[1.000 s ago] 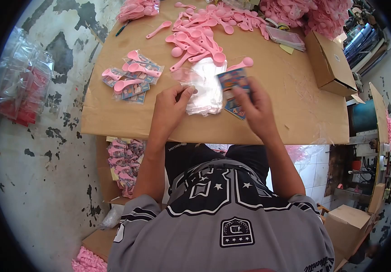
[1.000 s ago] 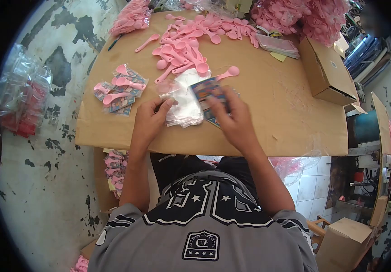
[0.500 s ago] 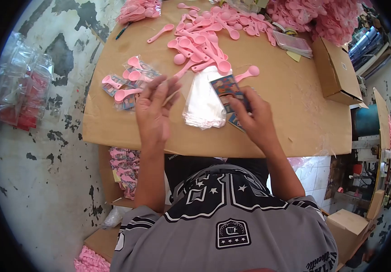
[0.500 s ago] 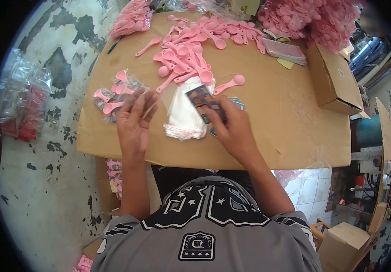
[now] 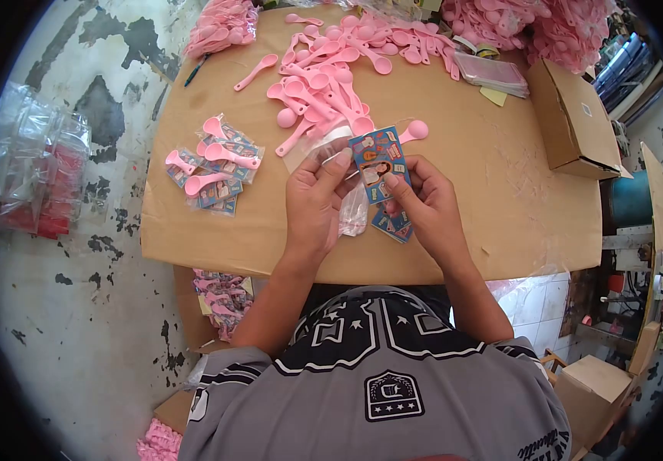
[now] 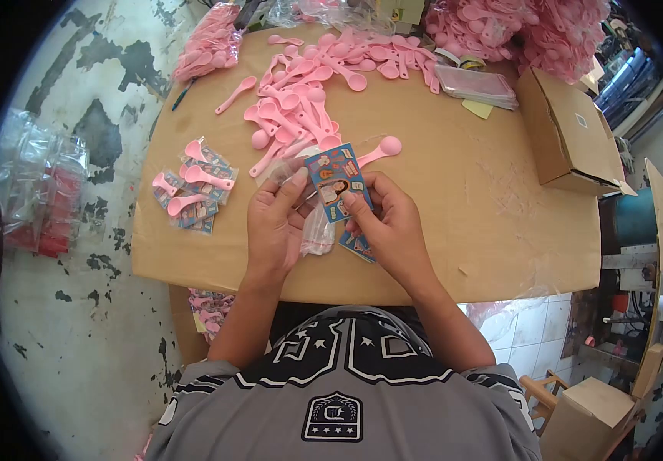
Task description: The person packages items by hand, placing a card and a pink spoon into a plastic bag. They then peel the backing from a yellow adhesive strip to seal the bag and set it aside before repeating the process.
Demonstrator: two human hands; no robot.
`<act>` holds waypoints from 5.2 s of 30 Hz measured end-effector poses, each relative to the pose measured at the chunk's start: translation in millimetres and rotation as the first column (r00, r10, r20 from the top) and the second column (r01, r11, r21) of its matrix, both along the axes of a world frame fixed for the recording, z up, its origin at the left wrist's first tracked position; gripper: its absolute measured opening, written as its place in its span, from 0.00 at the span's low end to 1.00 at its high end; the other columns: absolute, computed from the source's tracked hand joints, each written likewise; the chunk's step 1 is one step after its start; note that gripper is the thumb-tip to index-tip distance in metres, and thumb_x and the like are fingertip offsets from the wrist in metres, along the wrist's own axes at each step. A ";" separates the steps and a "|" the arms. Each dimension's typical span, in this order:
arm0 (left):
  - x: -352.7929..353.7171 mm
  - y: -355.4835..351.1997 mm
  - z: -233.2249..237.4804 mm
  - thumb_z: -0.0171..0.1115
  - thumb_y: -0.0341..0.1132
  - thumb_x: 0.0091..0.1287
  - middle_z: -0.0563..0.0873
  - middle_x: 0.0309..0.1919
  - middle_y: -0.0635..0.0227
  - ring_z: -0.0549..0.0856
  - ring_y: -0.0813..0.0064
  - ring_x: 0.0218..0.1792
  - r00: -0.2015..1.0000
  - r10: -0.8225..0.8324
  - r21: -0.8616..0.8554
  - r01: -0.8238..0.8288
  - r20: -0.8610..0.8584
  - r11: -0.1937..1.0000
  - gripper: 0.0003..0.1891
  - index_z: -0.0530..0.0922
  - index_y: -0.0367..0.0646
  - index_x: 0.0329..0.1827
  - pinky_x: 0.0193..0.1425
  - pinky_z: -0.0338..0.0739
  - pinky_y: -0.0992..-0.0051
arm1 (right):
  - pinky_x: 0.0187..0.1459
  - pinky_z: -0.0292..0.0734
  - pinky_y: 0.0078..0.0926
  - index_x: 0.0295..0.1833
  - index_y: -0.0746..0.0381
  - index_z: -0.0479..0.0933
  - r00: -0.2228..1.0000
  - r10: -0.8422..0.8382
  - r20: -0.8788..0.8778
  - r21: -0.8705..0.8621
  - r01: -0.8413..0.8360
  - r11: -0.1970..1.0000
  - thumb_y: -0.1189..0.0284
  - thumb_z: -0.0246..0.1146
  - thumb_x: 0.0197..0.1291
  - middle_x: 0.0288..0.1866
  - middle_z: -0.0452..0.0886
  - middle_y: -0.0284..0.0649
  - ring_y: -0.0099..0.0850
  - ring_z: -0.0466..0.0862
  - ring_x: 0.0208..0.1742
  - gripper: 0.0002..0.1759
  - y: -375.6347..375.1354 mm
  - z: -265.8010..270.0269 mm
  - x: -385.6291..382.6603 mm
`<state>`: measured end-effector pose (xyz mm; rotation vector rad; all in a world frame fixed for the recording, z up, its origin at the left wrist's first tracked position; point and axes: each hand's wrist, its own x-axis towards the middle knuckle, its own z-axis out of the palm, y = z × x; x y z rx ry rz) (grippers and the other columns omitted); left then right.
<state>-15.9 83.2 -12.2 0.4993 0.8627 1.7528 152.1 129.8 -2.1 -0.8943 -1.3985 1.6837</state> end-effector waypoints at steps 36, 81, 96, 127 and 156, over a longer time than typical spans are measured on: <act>30.1 4.2 7.2 0.53 0.28 0.83 0.87 0.61 0.53 0.87 0.59 0.64 0.949 -0.127 0.337 0.024 0.290 0.941 0.29 0.64 0.55 0.85 0.72 0.84 0.60 | 0.34 0.73 0.14 0.48 0.63 0.81 0.981 -0.103 -0.162 -0.086 0.090 0.992 0.69 0.73 0.72 0.38 0.83 0.29 0.13 0.79 0.37 0.09 -30.8 -9.2 2.0; -38.7 1.5 -6.7 0.66 0.43 0.80 0.83 0.39 0.66 0.83 0.72 0.42 0.855 0.237 0.172 -0.348 0.462 0.921 0.15 0.78 0.41 0.55 0.62 0.84 0.66 | 0.44 0.81 0.23 0.56 0.65 0.81 0.964 -0.265 -0.001 0.450 0.237 0.861 0.80 0.70 0.70 0.47 0.83 0.34 0.21 0.84 0.41 0.11 44.0 38.4 74.7; 4.7 14.4 6.7 0.60 0.52 0.83 0.83 0.42 0.69 0.84 0.74 0.45 0.948 0.078 0.330 -0.183 0.308 0.926 0.20 0.77 0.44 0.61 0.74 0.79 0.61 | 0.53 0.89 0.29 0.55 0.71 0.77 0.967 -0.059 -0.249 -0.127 0.027 0.991 0.77 0.67 0.76 0.50 0.90 0.47 0.31 0.92 0.49 0.10 -34.5 6.4 27.7; 27.4 -3.1 23.1 0.55 0.45 0.85 0.86 0.62 0.56 0.89 0.62 0.59 0.806 -0.496 0.108 0.489 0.322 0.865 0.23 0.73 0.38 0.73 0.63 0.87 0.65 | 0.72 0.72 0.44 0.48 0.52 0.92 0.978 -0.075 0.197 0.865 -0.137 0.483 0.79 0.72 0.55 0.71 0.84 0.41 0.48 0.75 0.77 0.15 2.0 34.2 38.7; 30.5 -47.4 29.1 0.67 0.26 0.74 0.81 0.28 0.57 0.65 0.77 0.23 0.456 -0.032 0.006 0.082 -0.889 0.997 0.33 0.71 0.48 0.83 0.28 0.68 0.73 | 0.58 0.78 0.42 0.48 0.62 0.86 0.837 -0.534 0.123 0.959 0.039 0.282 0.80 0.73 0.56 0.56 0.87 0.40 0.45 0.83 0.57 0.13 -1.6 27.8 5.7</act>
